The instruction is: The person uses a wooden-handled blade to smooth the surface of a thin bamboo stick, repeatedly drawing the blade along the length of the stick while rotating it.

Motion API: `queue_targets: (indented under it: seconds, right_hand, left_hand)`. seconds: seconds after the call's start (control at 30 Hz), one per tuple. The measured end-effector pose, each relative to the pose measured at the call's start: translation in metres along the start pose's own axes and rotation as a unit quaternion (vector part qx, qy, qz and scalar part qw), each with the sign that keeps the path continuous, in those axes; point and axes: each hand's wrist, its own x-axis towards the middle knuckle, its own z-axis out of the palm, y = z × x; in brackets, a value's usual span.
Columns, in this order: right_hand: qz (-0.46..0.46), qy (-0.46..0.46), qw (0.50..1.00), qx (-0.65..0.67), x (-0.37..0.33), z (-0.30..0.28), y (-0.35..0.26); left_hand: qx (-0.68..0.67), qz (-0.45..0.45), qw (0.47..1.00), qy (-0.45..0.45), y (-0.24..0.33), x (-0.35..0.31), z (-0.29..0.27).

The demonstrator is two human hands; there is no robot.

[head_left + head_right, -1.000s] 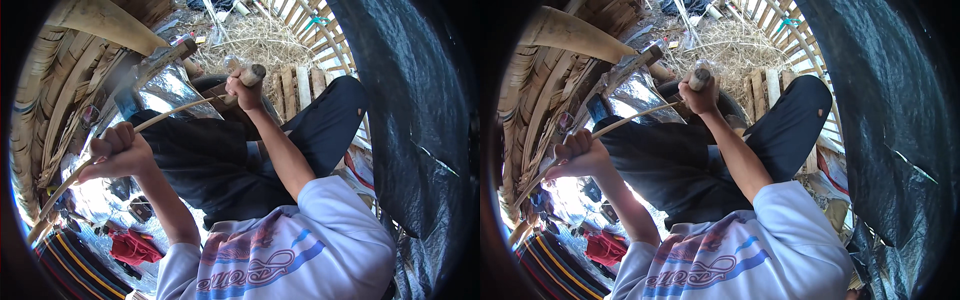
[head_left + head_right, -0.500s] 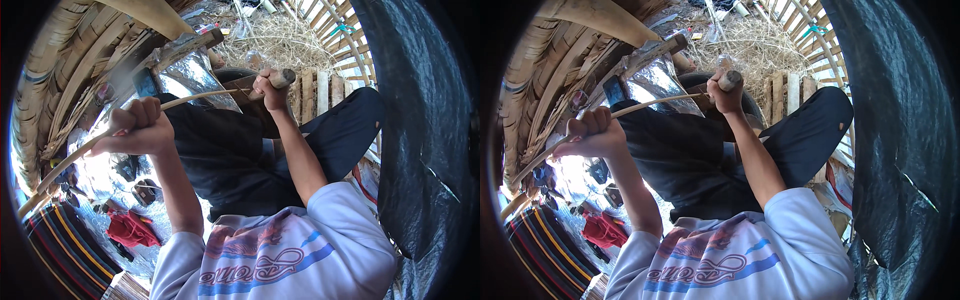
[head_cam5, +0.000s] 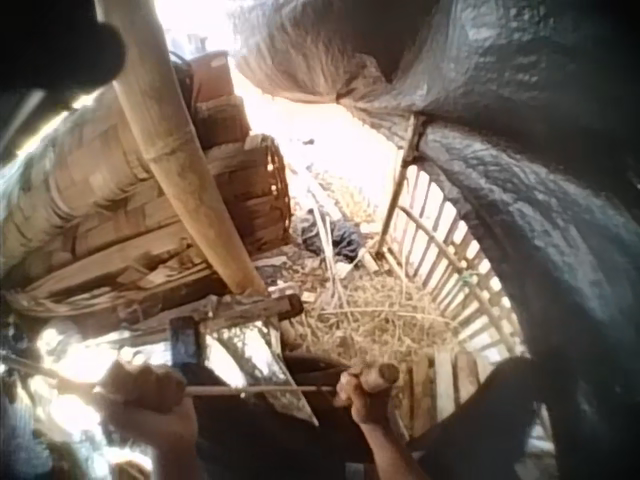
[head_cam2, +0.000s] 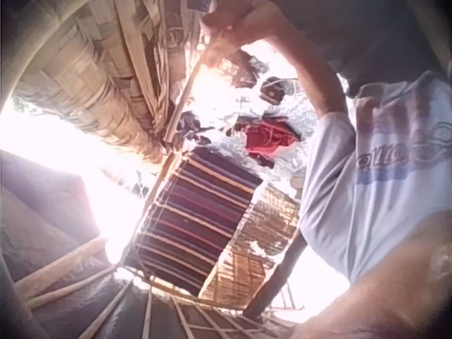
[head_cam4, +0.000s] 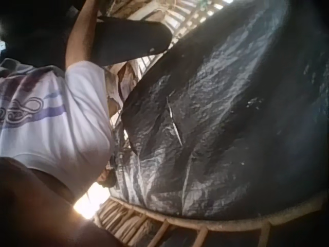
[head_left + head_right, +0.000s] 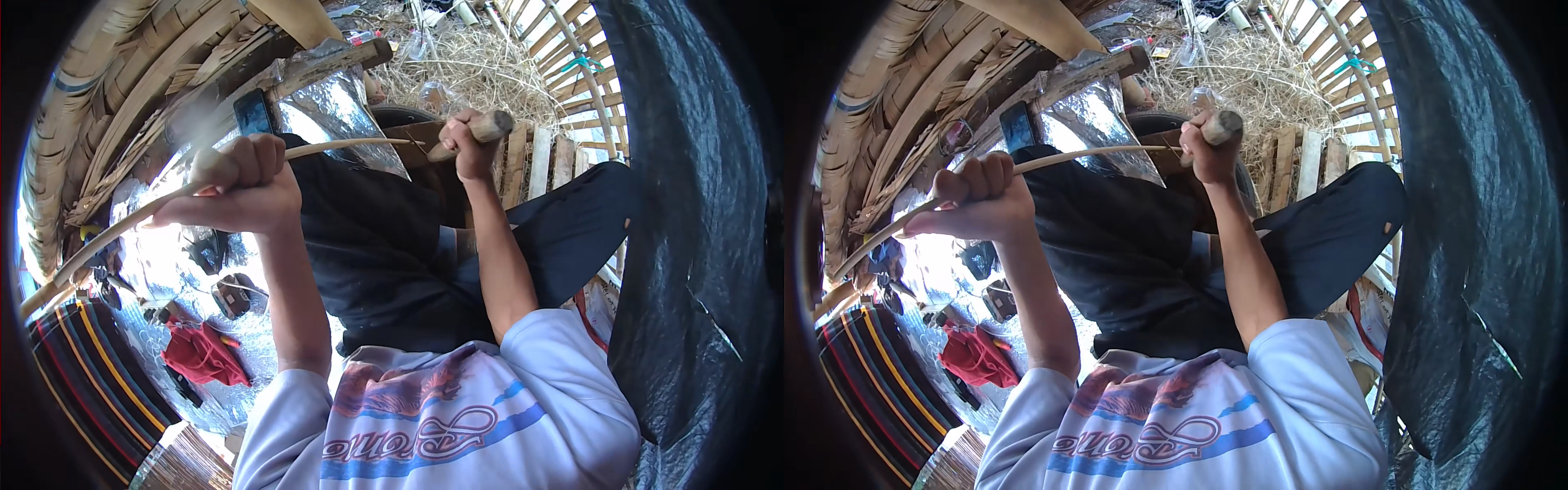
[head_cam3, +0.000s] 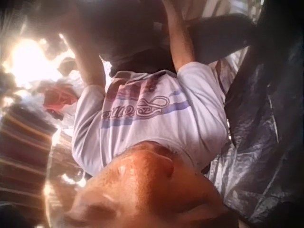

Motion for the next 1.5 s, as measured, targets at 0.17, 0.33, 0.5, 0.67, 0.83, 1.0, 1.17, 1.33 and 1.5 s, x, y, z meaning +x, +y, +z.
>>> queue_targets:
  seconds: [0.17, 0.33, 0.5, 0.67, 0.83, 1.0, 1.17, 1.33, 1.5]
  right_hand:
    - [0.012, -0.007, 0.999, 0.034, 0.011, 0.002, -0.001]
    - [-0.076, -0.056, 0.972, -0.216, 0.001, -0.016, 0.042]
    - [0.025, -0.024, 0.999, 0.030, -0.007, 0.020, 0.011]
    - [-0.007, -0.043, 0.995, -0.090, 0.002, 0.000, 0.015]
    - [-0.023, 0.012, 0.999, -0.041, 0.006, 0.005, -0.003]
    - [-0.046, -0.014, 0.988, -0.145, 0.010, -0.003, 0.028]
    - [0.018, 0.008, 1.000, 0.017, 0.006, 0.014, 0.013]
    - [0.026, 0.005, 0.996, -0.087, 0.002, 0.004, 0.031]
    - [-0.017, 0.074, 0.996, -0.038, 0.018, -0.004, 0.003]
  left_hand:
    - [-0.011, -0.002, 1.000, -0.007, 0.003, 0.003, -0.013]
    - [-0.020, -0.001, 1.000, 0.018, 0.002, -0.001, -0.001]
    - [0.011, -0.005, 1.000, 0.009, 0.005, -0.002, 0.001]
    - [0.013, -0.040, 0.999, 0.010, 0.001, 0.001, -0.001]
    - [0.023, -0.018, 1.000, 0.012, 0.002, 0.002, -0.001]
    - [-0.007, -0.030, 0.999, -0.009, -0.001, 0.007, -0.002]
    - [0.039, -0.017, 0.999, 0.008, -0.004, 0.009, -0.003]
    - [0.024, -0.030, 0.998, 0.039, -0.003, 0.011, -0.004]
    - [0.125, -0.003, 0.984, 0.123, -0.001, 0.012, -0.001]
